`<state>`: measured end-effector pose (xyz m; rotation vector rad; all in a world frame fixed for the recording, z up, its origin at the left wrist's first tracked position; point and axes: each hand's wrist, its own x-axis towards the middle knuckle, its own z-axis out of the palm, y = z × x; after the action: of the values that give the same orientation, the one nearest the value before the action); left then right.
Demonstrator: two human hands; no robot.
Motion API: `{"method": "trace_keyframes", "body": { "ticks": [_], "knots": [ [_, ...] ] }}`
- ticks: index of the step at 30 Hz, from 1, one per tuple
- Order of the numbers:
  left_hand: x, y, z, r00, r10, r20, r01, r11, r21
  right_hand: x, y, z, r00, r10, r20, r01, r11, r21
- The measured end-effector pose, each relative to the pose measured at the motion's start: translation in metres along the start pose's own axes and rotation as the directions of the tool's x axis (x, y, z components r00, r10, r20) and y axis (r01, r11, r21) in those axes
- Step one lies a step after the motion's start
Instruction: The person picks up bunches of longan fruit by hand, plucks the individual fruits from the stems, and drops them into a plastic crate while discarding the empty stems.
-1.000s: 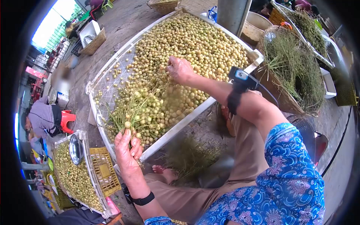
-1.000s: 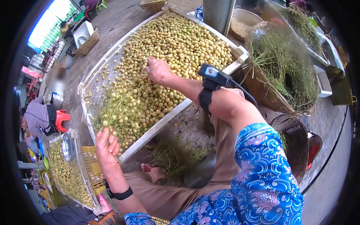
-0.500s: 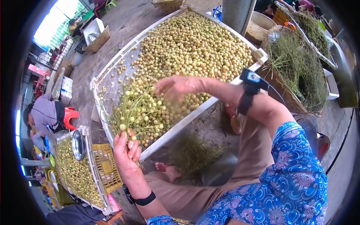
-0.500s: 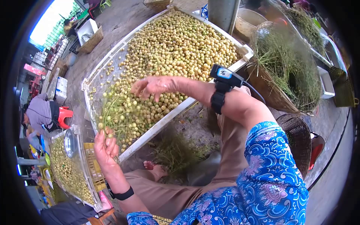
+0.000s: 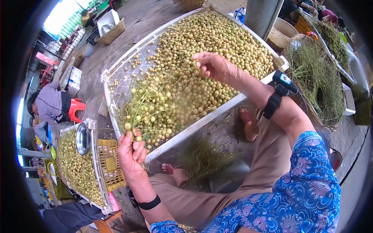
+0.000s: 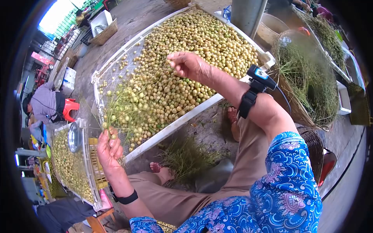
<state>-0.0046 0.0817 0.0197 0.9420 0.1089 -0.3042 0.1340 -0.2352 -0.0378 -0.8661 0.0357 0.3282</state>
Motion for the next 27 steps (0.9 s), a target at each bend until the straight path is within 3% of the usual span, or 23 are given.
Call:
{"method": "trace_keyframes", "body": {
  "ticks": [3,6,10,13,16,18,20,24,27],
  "knots": [
    [0.003,-0.003,0.008,0.996,-0.046,0.073,0.051,0.997,-0.065,-0.014,0.016,0.022,0.933,0.225,0.280,-0.186,0.970,-0.157],
    [0.009,-0.008,0.011,0.982,-0.093,0.164,0.104,0.993,-0.063,-0.025,0.036,0.042,0.883,0.273,0.382,-0.225,0.960,-0.166],
    [0.014,-0.018,0.028,0.993,-0.113,0.030,0.112,0.993,0.023,-0.037,0.039,0.062,0.890,0.255,0.377,-0.242,0.967,-0.084],
    [0.018,-0.020,0.034,0.992,-0.130,-0.002,0.129,0.989,0.071,-0.047,0.033,0.073,0.935,0.269,0.230,-0.283,0.959,0.032],
    [0.021,-0.023,0.038,0.992,-0.096,-0.081,0.103,0.990,0.091,-0.027,0.041,0.063,0.937,0.206,0.281,-0.203,0.978,-0.040],
    [0.023,-0.023,0.035,0.994,-0.092,-0.064,0.098,0.991,0.090,-0.023,0.043,0.052,0.951,0.231,0.204,-0.226,0.973,-0.049],
    [0.026,-0.024,0.031,0.995,-0.091,-0.044,0.095,0.991,0.090,-0.016,0.045,0.048,0.980,0.158,0.119,-0.165,0.985,0.046],
    [0.029,-0.028,0.034,0.995,-0.089,-0.043,0.093,0.991,0.099,-0.016,0.035,0.045,0.997,0.077,0.023,-0.075,0.994,-0.073],
    [0.027,-0.032,0.042,0.989,-0.085,-0.118,0.108,0.972,0.210,-0.010,0.037,0.041,0.997,-0.010,-0.075,0.009,1.000,-0.011]
  ]
}}
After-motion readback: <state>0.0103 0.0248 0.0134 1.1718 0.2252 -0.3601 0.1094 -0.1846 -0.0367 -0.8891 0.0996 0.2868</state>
